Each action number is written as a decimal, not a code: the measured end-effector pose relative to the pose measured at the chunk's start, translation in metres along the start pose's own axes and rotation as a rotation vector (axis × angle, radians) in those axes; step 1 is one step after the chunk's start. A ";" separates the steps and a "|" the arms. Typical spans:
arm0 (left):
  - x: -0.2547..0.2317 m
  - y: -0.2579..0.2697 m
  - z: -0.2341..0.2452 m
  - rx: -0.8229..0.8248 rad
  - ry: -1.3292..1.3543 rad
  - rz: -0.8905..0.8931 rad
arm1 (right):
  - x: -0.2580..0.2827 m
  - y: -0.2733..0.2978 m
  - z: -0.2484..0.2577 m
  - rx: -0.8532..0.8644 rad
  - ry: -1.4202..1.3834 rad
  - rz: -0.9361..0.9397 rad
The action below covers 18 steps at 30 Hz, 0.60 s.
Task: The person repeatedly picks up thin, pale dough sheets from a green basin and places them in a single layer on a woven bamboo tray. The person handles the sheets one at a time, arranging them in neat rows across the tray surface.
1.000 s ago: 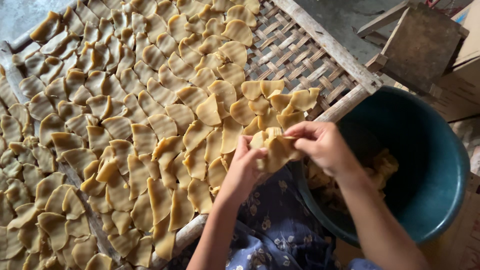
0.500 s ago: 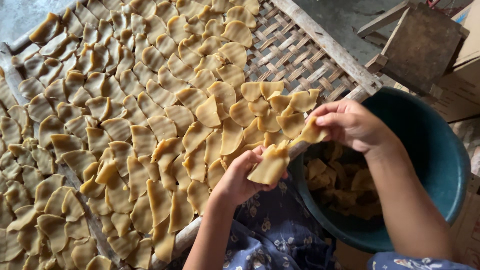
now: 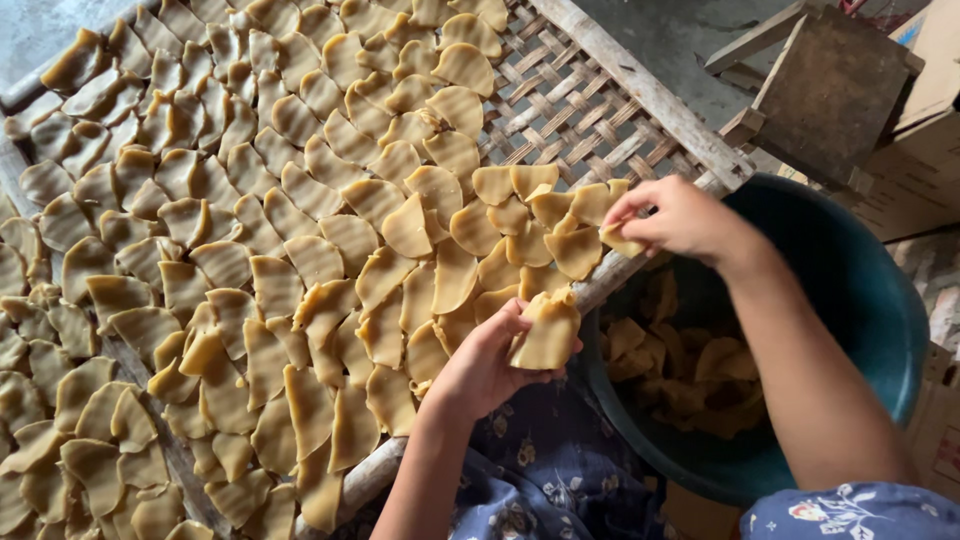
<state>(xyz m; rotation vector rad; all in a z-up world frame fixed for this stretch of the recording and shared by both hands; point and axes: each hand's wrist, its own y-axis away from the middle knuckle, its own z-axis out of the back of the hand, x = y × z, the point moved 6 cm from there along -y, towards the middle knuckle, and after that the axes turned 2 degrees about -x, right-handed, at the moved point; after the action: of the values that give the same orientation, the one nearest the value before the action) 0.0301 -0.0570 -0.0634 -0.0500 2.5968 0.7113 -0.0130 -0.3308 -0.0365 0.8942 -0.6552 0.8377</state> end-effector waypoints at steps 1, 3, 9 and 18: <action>0.000 0.000 -0.001 0.013 0.014 -0.008 | 0.005 0.001 -0.002 -0.038 0.052 0.079; -0.001 -0.001 -0.002 0.037 0.045 -0.024 | 0.012 0.003 -0.004 -0.032 0.016 0.142; 0.000 -0.004 -0.001 0.072 0.011 -0.074 | 0.016 0.010 -0.002 -0.136 0.120 0.115; -0.001 -0.005 0.002 -0.129 -0.209 -0.189 | 0.041 0.051 -0.007 -0.546 0.383 0.314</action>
<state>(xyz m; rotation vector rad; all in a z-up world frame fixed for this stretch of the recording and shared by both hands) 0.0325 -0.0608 -0.0671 -0.2439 2.3096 0.7697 -0.0339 -0.2918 0.0125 0.1290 -0.6471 1.0091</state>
